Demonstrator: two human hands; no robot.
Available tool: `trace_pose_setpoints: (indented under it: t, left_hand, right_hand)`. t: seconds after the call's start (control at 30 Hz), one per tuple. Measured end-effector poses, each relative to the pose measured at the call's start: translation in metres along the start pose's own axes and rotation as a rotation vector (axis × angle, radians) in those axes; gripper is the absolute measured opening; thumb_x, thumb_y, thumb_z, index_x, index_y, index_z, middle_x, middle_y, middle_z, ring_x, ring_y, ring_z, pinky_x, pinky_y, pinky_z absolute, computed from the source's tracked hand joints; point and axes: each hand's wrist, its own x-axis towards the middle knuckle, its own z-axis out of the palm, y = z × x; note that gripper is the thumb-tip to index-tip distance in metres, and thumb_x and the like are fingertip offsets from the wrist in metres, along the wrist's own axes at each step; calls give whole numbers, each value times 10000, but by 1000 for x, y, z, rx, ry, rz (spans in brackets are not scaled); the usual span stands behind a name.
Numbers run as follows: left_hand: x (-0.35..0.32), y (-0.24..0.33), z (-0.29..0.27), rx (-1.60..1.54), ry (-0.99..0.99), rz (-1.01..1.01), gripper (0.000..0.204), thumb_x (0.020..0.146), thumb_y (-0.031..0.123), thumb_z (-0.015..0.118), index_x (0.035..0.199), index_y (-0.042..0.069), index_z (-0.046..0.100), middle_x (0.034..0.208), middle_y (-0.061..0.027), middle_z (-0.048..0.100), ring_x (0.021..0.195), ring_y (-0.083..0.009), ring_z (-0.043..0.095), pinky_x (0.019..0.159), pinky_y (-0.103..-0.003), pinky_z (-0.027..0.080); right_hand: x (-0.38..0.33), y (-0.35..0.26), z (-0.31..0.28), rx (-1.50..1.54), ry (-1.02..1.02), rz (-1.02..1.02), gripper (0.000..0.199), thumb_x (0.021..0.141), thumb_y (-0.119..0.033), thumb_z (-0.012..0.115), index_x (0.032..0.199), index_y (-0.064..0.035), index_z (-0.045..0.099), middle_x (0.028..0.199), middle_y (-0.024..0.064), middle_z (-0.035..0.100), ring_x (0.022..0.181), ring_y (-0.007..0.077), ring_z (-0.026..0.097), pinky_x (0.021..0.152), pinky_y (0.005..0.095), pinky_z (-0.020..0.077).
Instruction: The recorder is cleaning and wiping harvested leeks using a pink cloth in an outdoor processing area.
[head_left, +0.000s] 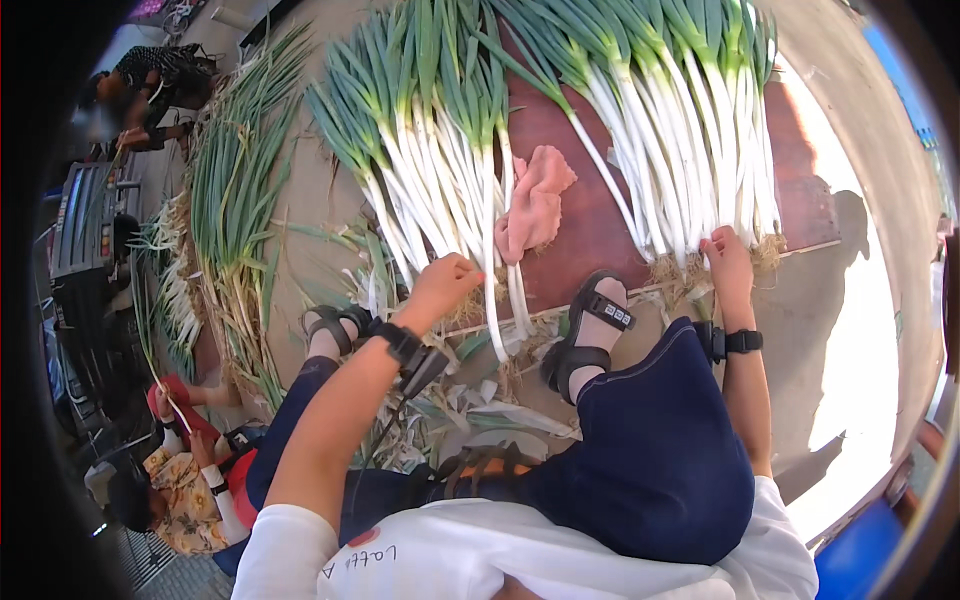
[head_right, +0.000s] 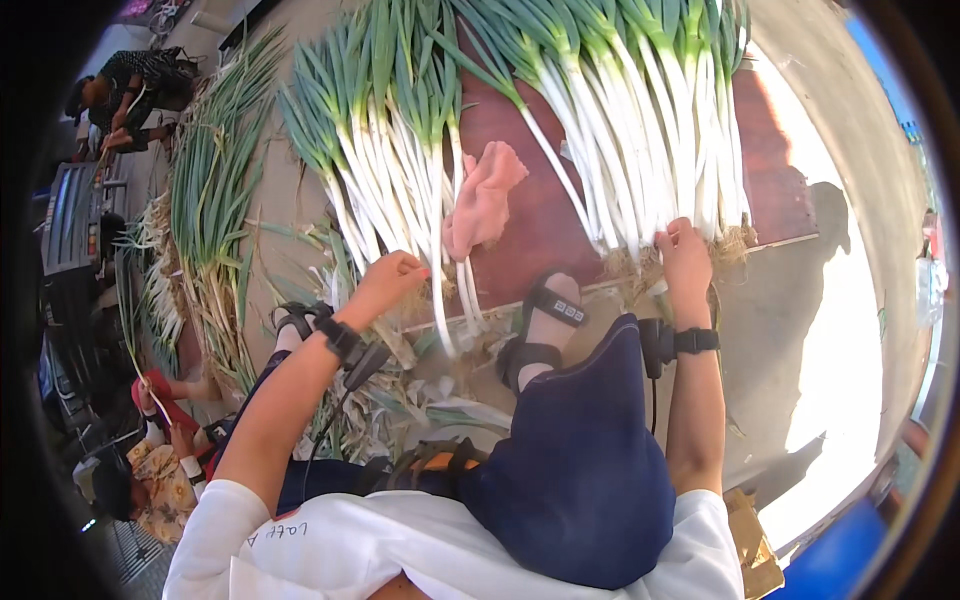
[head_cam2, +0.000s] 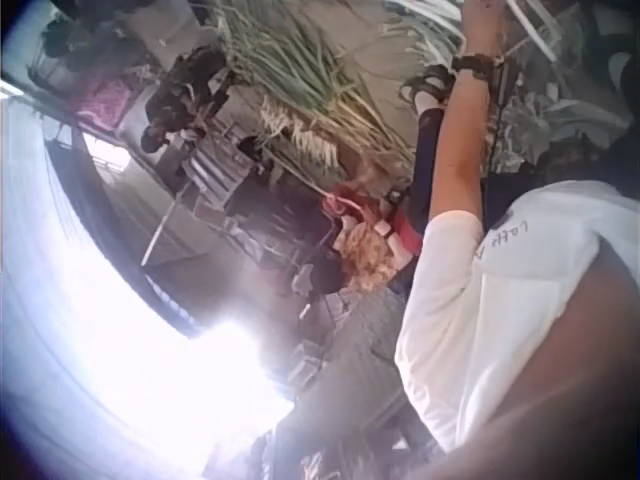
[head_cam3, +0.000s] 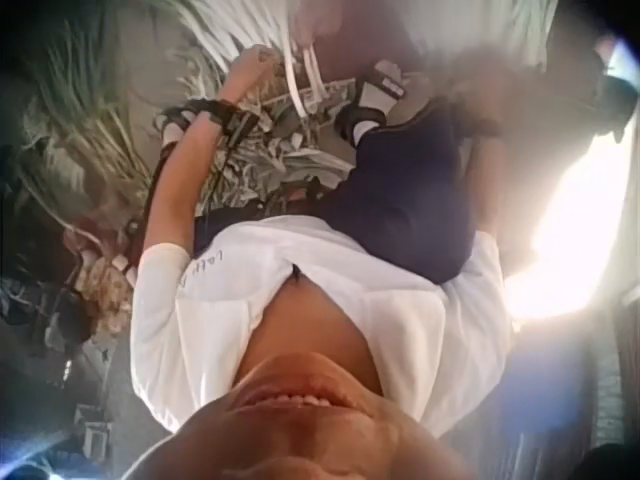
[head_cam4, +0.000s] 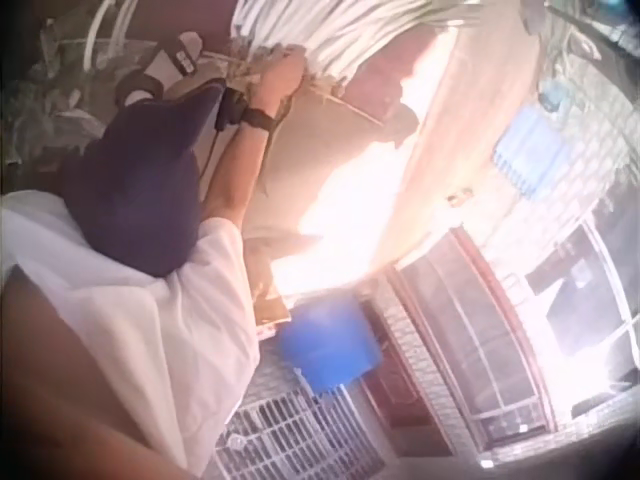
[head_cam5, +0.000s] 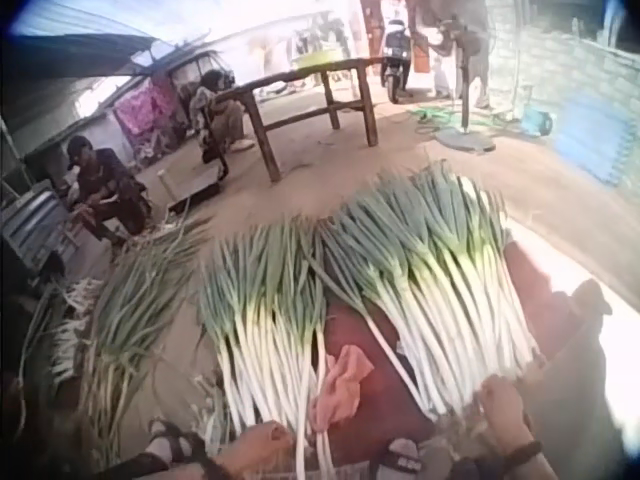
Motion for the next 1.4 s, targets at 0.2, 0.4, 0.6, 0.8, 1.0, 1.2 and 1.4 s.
trace_pose_setpoints:
  t: [0.2, 0.4, 0.6, 0.8, 1.0, 1.2, 1.4]
  left_hand:
    - [-4, 5, 25, 232, 58, -92, 313, 707, 329, 679, 727, 39, 565, 678, -100, 593, 639, -230, 578, 595, -336, 439]
    - [-27, -13, -5, -942, -145, -421, 203, 828, 156, 554, 952, 16, 476, 820, -93, 597, 717, -188, 619, 615, -277, 524]
    - [-83, -14, -22, -1296, -236, -246, 230, 911, 262, 440, 1041, 80, 492, 756, 5, 516, 615, -108, 493, 557, -239, 442]
    - [-164, -21, -49, -1870, -283, -154, 408, 942, 225, 352, 1318, 70, 312, 785, 15, 502, 609, -70, 455, 531, -186, 404]
    - [-177, -27, -54, -2030, -467, -34, 353, 938, 188, 365, 1249, 22, 354, 814, -8, 479, 576, -76, 417, 475, -198, 354]
    - [-204, -24, -53, -1830, -513, -6, 188, 933, 239, 394, 933, 62, 454, 649, 35, 361, 494, -47, 292, 428, -175, 239]
    - [-256, -34, -32, -965, -58, -7, 299, 919, 328, 395, 778, 70, 446, 578, 29, 371, 477, -76, 305, 432, -229, 246]
  right_hand:
    - [-19, -61, -6, 197, 53, -218, 223, 794, -130, 577, 1009, -89, 536, 899, 92, 541, 713, 220, 543, 630, 320, 442]
    - [-18, -162, 47, 147, -345, -767, 503, 730, -35, 581, 1201, -131, 434, 1123, 125, 442, 887, 278, 556, 737, 342, 474]
    - [17, -161, 132, -217, -229, -997, 677, 699, -57, 594, 1301, -184, 311, 1171, 158, 459, 911, 353, 541, 714, 394, 474]
    - [7, -172, 7, 627, -712, -236, 385, 856, -357, 495, 1122, -81, 535, 994, 18, 598, 889, 151, 564, 767, 330, 451]
    - [-42, -215, -159, 1157, -841, -152, 459, 892, -323, 478, 1245, -45, 386, 1188, 80, 494, 1121, 199, 462, 928, 384, 386]
    - [-145, -291, -171, 1246, -834, -286, 489, 899, -370, 451, 1231, -17, 384, 1159, 78, 506, 1077, 185, 494, 922, 350, 392]
    - [-260, -312, 70, 1814, -1148, 75, 253, 805, -153, 596, 1005, -125, 445, 797, 5, 474, 647, 132, 469, 559, 243, 415]
